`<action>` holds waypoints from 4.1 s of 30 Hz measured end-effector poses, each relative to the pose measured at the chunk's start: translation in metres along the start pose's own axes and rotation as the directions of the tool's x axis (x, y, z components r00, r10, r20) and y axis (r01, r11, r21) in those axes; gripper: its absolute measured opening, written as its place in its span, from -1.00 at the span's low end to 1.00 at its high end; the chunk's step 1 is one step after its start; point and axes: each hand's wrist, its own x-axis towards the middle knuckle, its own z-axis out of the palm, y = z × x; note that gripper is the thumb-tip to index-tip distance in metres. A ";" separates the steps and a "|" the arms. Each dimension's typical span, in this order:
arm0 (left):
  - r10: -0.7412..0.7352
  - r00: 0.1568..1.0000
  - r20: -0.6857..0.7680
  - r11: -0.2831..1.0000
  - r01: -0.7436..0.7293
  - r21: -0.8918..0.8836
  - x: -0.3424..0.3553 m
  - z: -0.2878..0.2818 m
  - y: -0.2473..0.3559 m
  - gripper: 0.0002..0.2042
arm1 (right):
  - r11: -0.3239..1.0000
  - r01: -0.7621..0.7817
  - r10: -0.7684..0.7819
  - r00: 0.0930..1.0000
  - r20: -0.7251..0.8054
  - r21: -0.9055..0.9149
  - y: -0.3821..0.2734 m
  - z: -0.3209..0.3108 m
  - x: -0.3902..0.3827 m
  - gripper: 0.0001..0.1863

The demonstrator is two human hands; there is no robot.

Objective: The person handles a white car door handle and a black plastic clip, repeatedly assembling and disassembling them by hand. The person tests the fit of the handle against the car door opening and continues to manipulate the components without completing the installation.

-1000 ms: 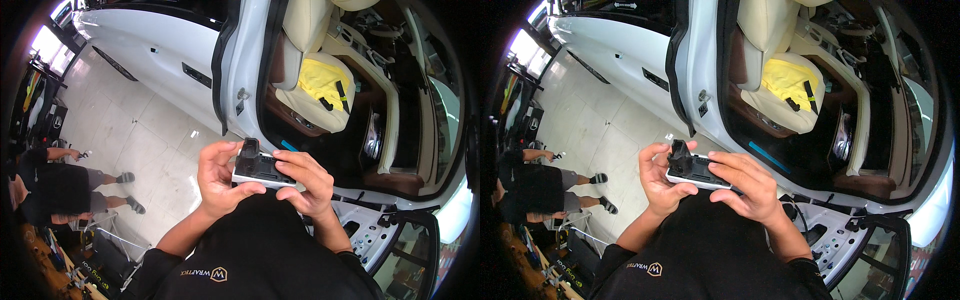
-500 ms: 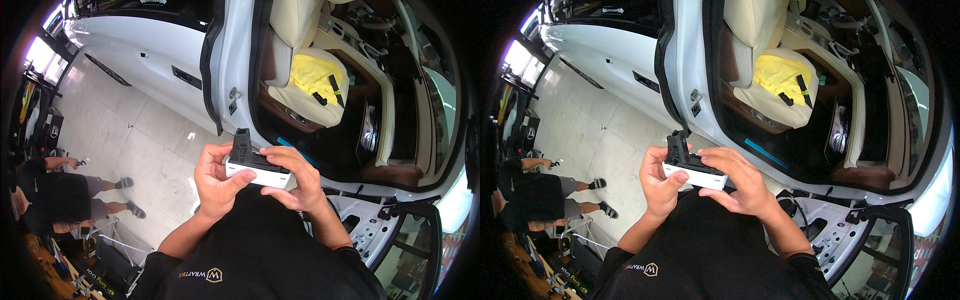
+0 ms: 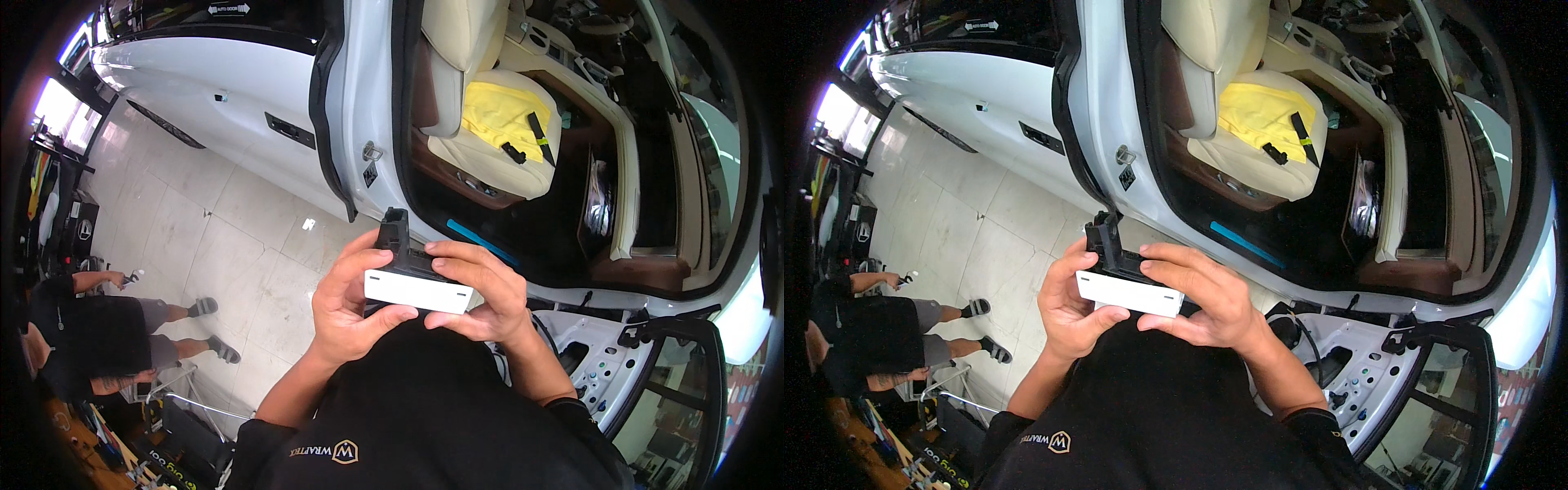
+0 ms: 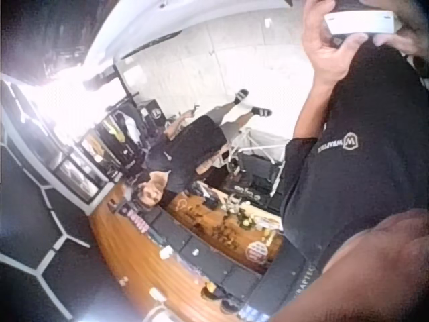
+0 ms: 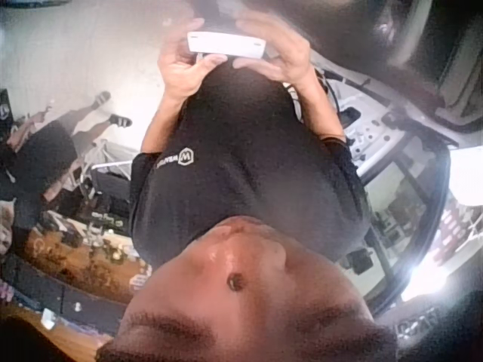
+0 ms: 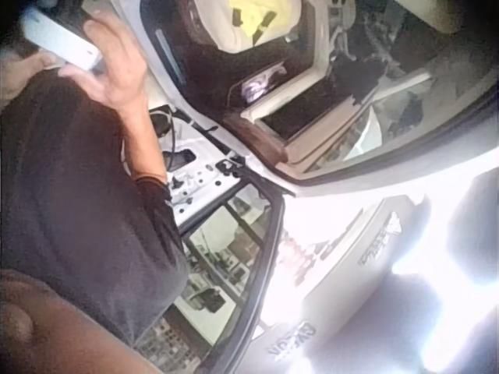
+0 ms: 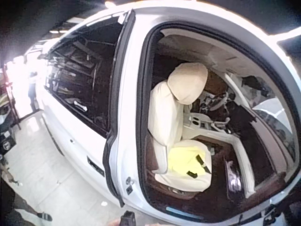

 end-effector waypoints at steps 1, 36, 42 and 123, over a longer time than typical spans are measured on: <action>0.002 1.000 0.003 1.000 -0.002 -0.015 0.004 0.000 -0.001 -0.30 | 1.000 -0.005 0.005 1.000 -0.028 0.028 0.002 0.002 -0.001 -0.25; 0.015 0.998 0.068 1.000 -0.013 -0.021 0.016 -0.005 0.004 -0.38 | 0.983 0.024 -0.005 0.995 -0.101 0.182 0.000 0.000 -0.006 -0.33; 0.052 0.997 0.059 0.997 -0.048 -0.060 0.015 -0.005 0.000 -0.42 | 0.979 0.024 -0.003 0.995 -0.101 0.204 0.000 -0.001 -0.008 -0.36; -0.292 0.917 -0.272 0.931 0.337 0.138 0.025 0.030 -0.019 -0.56 | 0.789 -0.488 0.264 0.818 0.512 0.374 0.112 -0.044 0.005 -0.35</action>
